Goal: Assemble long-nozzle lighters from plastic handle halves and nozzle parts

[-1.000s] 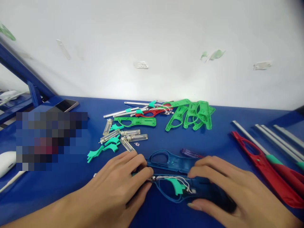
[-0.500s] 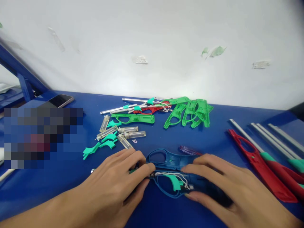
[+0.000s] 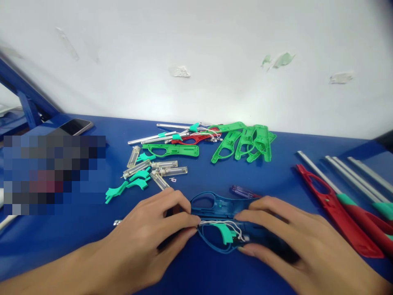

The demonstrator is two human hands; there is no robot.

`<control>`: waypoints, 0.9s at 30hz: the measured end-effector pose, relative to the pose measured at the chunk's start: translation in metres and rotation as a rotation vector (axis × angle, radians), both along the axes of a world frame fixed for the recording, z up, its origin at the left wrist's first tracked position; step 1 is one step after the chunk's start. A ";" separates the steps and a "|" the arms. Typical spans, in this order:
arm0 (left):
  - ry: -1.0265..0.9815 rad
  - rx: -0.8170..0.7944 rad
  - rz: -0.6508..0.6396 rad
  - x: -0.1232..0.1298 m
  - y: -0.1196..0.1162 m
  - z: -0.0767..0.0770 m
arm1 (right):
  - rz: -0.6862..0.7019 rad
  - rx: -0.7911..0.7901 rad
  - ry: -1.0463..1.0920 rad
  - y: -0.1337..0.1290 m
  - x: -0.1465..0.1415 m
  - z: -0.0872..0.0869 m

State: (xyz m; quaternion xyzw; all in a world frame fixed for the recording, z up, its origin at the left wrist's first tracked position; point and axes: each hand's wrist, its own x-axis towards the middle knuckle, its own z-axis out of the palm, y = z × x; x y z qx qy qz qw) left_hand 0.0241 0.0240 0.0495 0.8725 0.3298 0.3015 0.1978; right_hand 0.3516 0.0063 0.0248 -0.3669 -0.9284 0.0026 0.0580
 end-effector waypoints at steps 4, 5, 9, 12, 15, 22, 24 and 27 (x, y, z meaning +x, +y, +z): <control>-0.015 -0.017 -0.003 0.001 0.000 0.000 | -0.004 -0.007 0.047 0.002 0.001 0.002; -0.017 -0.013 -0.003 0.001 0.001 0.000 | -0.014 -0.015 0.055 0.002 0.001 0.002; -0.016 0.020 -0.012 0.001 0.001 0.000 | -0.060 -0.051 0.057 -0.001 0.003 0.003; 0.023 0.081 -0.026 -0.001 0.001 0.002 | -0.072 -0.080 0.045 -0.001 0.004 0.003; 0.082 0.150 -0.036 -0.003 0.001 0.004 | -0.076 -0.079 0.062 0.001 0.003 0.002; 0.177 0.316 -0.065 -0.006 0.005 0.002 | -0.193 -0.050 0.128 -0.004 -0.006 0.001; 0.185 0.332 -0.085 -0.006 0.005 0.000 | -0.211 -0.066 0.137 -0.006 -0.008 0.001; 0.139 0.255 -0.040 -0.006 0.003 -0.002 | -0.188 -0.087 0.119 -0.007 -0.008 0.001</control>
